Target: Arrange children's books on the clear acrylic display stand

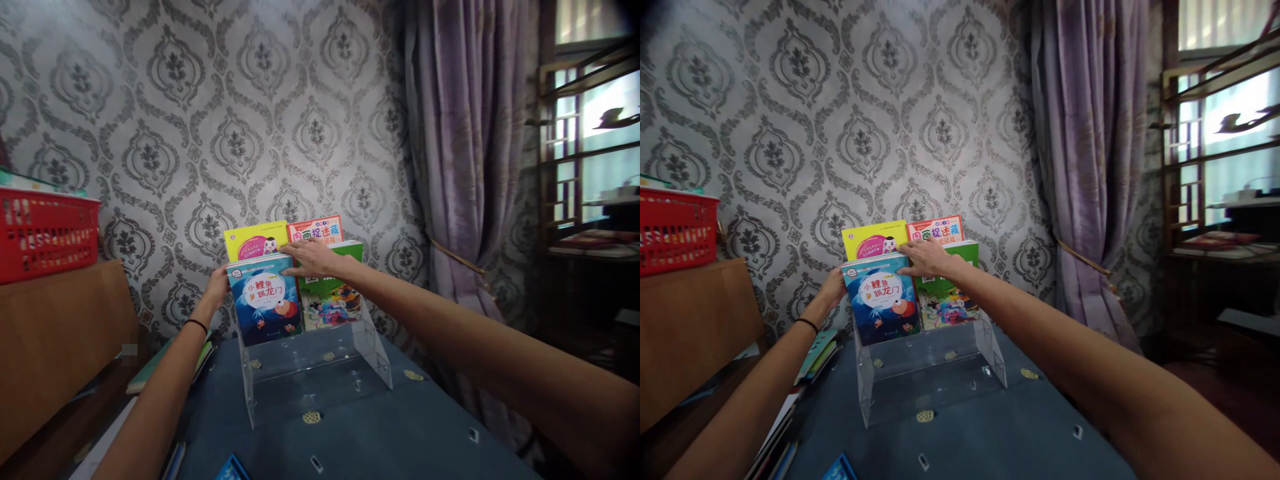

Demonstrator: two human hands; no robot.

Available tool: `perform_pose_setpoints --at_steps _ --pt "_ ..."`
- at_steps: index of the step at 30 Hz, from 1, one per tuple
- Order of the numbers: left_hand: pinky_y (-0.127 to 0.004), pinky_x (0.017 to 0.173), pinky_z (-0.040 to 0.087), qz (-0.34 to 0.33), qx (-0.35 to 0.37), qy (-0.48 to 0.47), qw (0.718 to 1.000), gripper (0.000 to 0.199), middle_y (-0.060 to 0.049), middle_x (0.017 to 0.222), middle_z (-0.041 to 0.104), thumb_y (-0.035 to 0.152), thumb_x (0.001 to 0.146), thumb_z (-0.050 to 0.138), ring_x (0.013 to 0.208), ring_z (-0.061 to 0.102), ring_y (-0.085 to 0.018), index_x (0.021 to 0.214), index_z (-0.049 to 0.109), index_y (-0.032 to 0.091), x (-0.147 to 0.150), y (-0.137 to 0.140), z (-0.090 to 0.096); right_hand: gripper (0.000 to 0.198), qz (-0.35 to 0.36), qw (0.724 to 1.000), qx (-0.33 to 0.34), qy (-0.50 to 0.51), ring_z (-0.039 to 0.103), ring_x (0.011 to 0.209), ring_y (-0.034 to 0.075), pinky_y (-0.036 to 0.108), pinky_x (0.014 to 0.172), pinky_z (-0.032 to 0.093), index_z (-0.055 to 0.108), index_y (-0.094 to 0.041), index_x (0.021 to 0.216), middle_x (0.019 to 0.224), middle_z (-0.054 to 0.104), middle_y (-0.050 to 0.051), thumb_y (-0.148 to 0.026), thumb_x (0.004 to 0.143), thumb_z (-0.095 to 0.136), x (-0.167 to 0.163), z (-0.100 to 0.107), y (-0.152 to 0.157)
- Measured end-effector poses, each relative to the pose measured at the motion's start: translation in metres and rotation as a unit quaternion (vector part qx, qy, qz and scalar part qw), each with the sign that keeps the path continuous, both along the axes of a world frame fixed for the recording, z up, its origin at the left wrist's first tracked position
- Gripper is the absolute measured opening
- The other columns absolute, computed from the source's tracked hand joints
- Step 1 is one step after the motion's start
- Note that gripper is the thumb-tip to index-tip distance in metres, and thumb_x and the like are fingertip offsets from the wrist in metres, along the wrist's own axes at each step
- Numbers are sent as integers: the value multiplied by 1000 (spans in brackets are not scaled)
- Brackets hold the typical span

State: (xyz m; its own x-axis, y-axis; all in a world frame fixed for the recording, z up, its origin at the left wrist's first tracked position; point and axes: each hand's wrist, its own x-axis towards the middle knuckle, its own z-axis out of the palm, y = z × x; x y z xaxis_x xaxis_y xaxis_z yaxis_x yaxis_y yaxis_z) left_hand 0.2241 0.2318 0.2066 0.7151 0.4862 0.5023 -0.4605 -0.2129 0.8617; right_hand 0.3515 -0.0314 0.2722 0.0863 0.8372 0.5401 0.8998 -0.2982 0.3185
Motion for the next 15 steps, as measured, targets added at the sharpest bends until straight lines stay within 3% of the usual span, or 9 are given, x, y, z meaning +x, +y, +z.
perform_pose_setpoints --at_steps 7,15 --pt "-30 64 56 -7 0 -8 1000 45 -5 81 78 36 56 82 76 74 -25 96 74 16 -2 -1 0 57 -26 999 22 -18 58 125 33 49 102 39 54 -24 141 140 63 12 -58 95 53 -4 -4 3" --pt "-30 67 56 -4 0 -5 1000 45 -6 84 79 36 58 82 78 74 -24 97 74 17 -3 -2 0 55 -10 999 26 -22 59 123 32 48 100 39 54 -25 141 139 63 12 -55 96 54 -1 -5 1"
